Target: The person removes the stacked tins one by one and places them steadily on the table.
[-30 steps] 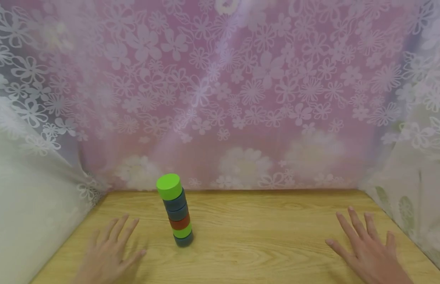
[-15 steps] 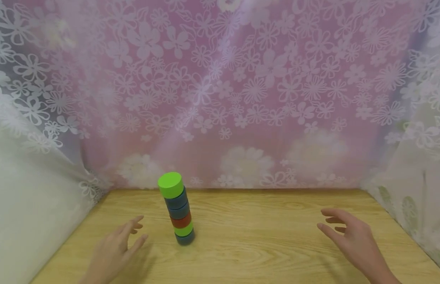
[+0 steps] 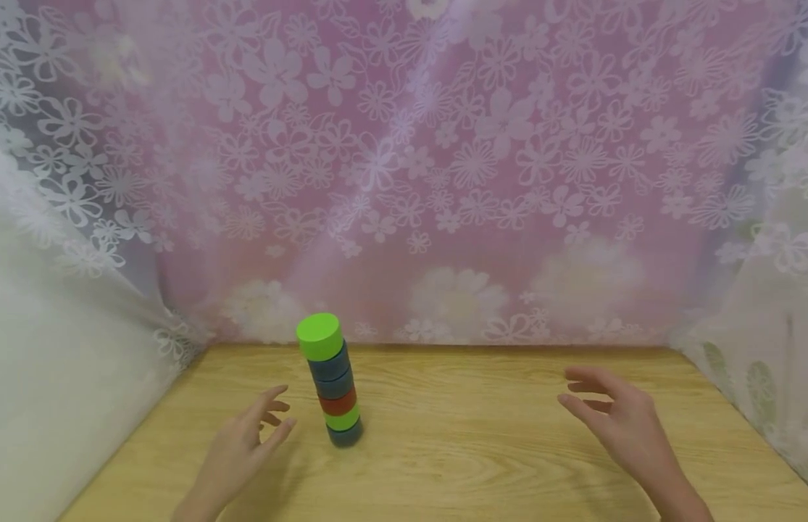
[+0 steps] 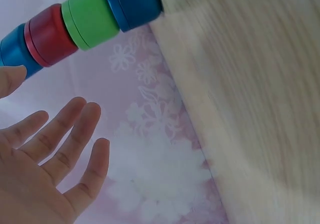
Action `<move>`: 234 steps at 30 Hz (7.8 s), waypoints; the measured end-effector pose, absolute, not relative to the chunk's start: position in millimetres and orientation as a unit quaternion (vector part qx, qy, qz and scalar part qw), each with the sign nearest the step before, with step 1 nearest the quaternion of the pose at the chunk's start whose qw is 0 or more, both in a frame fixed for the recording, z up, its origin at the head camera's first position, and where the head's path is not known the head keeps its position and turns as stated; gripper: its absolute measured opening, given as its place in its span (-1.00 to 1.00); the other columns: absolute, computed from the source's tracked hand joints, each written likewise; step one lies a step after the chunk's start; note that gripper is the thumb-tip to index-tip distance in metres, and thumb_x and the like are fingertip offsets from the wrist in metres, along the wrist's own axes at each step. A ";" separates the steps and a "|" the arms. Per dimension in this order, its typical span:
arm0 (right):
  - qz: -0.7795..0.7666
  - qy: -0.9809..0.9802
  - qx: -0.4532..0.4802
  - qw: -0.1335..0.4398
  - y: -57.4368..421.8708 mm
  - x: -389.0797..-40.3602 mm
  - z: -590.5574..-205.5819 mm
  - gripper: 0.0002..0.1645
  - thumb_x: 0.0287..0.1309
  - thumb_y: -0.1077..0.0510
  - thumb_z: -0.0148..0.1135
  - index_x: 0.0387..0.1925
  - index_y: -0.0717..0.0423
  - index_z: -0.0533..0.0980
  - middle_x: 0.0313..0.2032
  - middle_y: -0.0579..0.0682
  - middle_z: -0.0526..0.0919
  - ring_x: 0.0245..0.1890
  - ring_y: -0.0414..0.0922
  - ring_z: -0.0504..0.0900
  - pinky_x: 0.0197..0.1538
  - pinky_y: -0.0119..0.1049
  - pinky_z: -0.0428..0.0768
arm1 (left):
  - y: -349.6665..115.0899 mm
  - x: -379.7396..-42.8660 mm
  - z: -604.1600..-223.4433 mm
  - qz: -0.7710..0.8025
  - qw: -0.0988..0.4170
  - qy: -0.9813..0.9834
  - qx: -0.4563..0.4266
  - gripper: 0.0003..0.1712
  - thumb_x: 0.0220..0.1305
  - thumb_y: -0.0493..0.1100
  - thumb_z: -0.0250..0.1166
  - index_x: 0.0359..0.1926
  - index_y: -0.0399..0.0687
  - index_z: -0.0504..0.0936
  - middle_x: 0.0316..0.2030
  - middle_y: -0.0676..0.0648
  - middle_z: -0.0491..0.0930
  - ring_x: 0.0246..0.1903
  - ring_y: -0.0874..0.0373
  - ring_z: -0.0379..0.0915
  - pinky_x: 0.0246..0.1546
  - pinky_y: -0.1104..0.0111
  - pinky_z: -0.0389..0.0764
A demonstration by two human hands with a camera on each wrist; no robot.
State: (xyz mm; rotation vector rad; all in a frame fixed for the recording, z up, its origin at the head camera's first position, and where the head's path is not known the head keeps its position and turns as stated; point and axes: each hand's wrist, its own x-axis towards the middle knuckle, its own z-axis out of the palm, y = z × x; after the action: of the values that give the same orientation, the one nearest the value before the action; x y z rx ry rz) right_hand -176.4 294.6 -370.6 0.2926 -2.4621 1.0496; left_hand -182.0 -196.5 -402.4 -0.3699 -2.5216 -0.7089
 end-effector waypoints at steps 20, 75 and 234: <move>0.441 -0.859 0.126 0.227 261.9 -196.0 -356.6 -0.65 0.30 0.25 0.37 0.09 0.23 0.58 -0.13 -0.44 0.63 -0.13 -0.48 0.56 -0.19 -0.59 0.53 | -179.8 -191.5 -398.8 -0.316 0.229 -0.910 -0.136 -0.47 0.36 -0.10 0.39 0.28 -0.12 0.50 -0.10 0.00 0.72 -0.24 0.05 0.67 -0.31 0.30 0.60; 0.527 -0.784 0.229 0.234 174.2 -220.0 -337.1 -0.64 0.26 0.40 0.33 0.09 0.31 0.59 -0.03 0.03 0.67 -0.05 -0.29 0.62 -0.03 -0.51 0.57 | -161.3 -208.5 -397.0 -0.427 0.241 -0.856 -0.163 -0.29 0.22 -0.18 0.44 0.36 -0.15 0.40 0.04 -0.12 0.64 -0.10 0.00 0.58 -0.22 0.10 0.63; 0.624 -0.689 0.320 0.183 64.4 -248.0 -330.6 -0.61 0.10 0.46 0.43 -0.02 0.31 0.57 0.22 0.19 0.54 0.13 0.11 0.59 0.11 -0.16 0.62 | -148.0 -224.8 -399.5 -0.466 0.236 -0.836 -0.168 -0.33 0.35 -0.04 0.41 0.34 -0.21 0.41 0.05 -0.14 0.63 -0.05 0.00 0.59 -0.15 0.09 0.64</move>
State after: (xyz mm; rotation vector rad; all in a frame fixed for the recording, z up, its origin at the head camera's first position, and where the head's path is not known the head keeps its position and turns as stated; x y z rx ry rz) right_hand -248.0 64.4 -330.6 0.9039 -1.9430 1.7618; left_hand -224.8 -148.0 -399.5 -0.4605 -2.2929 -1.2789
